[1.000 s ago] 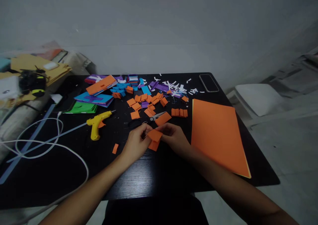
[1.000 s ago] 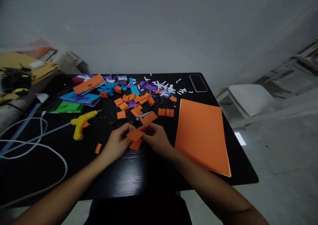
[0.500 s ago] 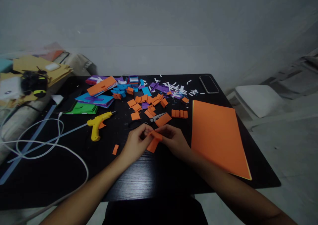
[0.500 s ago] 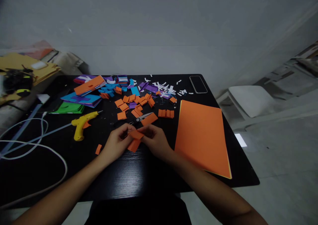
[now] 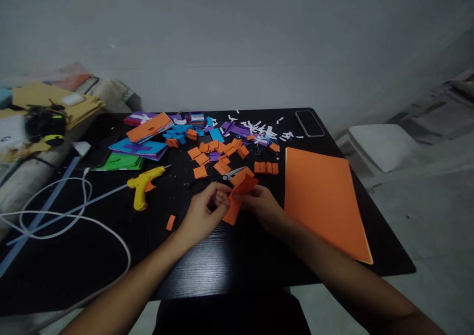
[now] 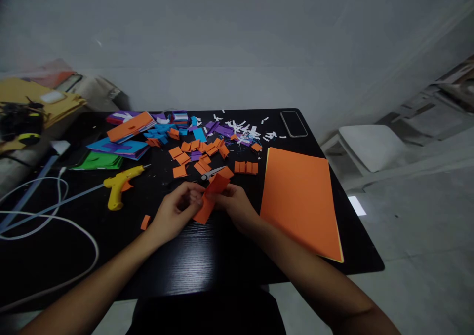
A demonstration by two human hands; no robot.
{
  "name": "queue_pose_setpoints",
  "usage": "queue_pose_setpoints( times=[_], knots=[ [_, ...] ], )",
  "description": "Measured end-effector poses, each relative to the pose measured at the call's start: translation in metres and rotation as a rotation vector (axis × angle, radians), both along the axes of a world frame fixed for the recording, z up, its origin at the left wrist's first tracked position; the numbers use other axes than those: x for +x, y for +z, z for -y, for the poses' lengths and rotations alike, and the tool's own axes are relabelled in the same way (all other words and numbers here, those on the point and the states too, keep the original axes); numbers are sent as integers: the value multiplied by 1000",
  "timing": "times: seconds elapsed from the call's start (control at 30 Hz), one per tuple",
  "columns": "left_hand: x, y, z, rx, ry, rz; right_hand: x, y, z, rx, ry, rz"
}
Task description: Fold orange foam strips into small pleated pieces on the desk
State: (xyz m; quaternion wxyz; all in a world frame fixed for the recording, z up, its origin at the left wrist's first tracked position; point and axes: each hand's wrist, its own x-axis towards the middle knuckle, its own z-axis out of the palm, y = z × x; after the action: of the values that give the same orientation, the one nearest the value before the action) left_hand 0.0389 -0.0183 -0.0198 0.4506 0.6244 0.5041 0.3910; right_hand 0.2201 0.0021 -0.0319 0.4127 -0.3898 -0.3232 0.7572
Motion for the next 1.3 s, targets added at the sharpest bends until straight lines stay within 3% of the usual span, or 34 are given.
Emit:
queue_pose_setpoints(
  times=[0.2, 0.47, 0.7, 1.03, 1.3],
  knots=[
    [1, 1, 1, 29, -11, -1, 0, 1, 0, 33, -31, 33],
    [1, 2, 2, 31, -33, 3, 2, 6, -1, 116, -134, 229],
    [0, 1, 1, -23, -1, 2, 3, 6, -1, 233, -71, 306],
    [3, 6, 2, -66, -66, 70, 3, 6, 2, 156, -81, 159],
    [5, 10, 4, -92, -131, 56, 0, 5, -1, -41, -32, -90]
  ],
)
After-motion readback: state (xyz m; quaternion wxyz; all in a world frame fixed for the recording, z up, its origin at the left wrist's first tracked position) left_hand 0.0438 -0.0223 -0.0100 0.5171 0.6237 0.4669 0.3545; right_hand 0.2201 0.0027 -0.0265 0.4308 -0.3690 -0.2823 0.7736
